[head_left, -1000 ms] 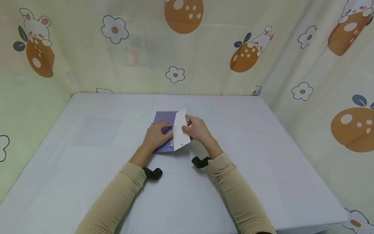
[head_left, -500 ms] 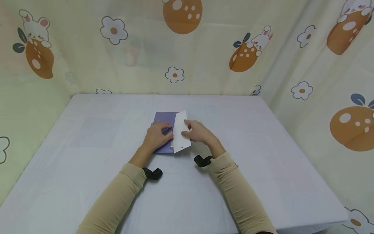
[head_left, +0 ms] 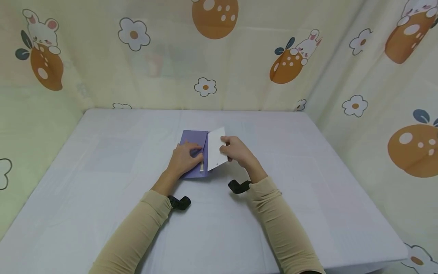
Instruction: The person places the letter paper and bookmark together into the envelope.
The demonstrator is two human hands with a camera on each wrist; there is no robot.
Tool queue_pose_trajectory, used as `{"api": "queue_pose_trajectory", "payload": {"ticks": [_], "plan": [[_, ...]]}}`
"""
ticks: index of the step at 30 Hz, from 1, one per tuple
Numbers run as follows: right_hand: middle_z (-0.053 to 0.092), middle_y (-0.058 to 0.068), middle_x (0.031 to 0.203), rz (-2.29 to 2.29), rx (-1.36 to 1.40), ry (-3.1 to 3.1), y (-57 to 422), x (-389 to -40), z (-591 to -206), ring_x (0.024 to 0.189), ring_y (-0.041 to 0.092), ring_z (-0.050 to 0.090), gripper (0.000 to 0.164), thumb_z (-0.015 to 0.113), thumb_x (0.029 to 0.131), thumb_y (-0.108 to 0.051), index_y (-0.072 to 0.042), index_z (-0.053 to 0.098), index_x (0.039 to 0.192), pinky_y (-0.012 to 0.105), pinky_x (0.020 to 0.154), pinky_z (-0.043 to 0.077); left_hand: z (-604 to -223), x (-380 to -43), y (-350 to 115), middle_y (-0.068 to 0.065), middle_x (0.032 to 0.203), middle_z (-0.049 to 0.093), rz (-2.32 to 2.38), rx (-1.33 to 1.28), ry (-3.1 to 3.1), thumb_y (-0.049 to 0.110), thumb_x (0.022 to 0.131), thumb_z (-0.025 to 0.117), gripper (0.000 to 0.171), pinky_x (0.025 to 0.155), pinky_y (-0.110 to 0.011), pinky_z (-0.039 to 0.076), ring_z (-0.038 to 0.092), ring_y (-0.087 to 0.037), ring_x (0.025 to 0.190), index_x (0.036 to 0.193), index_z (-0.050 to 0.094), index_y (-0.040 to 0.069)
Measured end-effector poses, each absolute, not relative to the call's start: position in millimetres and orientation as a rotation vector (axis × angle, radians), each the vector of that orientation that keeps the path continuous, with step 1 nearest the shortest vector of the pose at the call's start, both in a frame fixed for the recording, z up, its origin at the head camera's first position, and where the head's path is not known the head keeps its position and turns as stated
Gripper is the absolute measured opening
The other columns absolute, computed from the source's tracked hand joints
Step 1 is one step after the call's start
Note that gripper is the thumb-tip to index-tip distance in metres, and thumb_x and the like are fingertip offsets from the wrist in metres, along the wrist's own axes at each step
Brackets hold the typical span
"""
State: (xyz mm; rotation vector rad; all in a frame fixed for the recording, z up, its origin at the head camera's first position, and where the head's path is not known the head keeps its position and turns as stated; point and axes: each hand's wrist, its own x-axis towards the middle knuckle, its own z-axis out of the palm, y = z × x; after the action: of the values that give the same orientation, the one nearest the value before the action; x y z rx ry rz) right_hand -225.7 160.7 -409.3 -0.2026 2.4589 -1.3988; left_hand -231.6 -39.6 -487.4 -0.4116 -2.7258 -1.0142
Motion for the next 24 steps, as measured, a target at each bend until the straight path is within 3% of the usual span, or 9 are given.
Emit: {"api": "queue_pose_trajectory", "payload": {"ticks": [9,16,24], "plan": [[0.055,0.01,0.089,-1.408,-0.215,2.373,165.9,-229.9,-414.6,0.044,0.01,0.037,0.057,0.047,0.082,-0.005,-0.002,0.035,0.137,0.025,0.045,0.033,-488.5,-232.1,-40.1,-0.001,0.117,0.063,-1.01,-0.399,-2.725,0.037,0.074,0.056,0.04,0.106,-0.056,0.02,0.039,-0.037,0.126,0.108,0.066,0.018],[0.056,0.015,0.112,-1.456,-0.192,2.366,158.9,-228.6,-414.0,0.045,0.009,0.04,0.057,0.046,0.082,-0.006,0.0,0.033,0.137,0.025,0.045,0.035,-488.0,-232.3,-39.9,-0.002,0.118,0.062,-1.007,-0.386,-2.725,0.037,0.075,0.055,0.04,0.106,-0.056,0.021,0.039,-0.037,0.126,0.108,0.066,0.019],[0.059,0.01,0.087,-1.438,-0.2,2.352,161.3,-225.2,-412.5,0.045,0.009,0.039,0.056,0.045,0.082,-0.005,0.0,0.035,0.137,0.024,0.044,0.031,-488.0,-232.1,-39.7,-0.001,0.118,0.062,-1.003,-0.375,-2.722,0.037,0.075,0.056,0.039,0.105,-0.056,0.022,0.039,-0.036,0.127,0.108,0.066,0.019]]}}
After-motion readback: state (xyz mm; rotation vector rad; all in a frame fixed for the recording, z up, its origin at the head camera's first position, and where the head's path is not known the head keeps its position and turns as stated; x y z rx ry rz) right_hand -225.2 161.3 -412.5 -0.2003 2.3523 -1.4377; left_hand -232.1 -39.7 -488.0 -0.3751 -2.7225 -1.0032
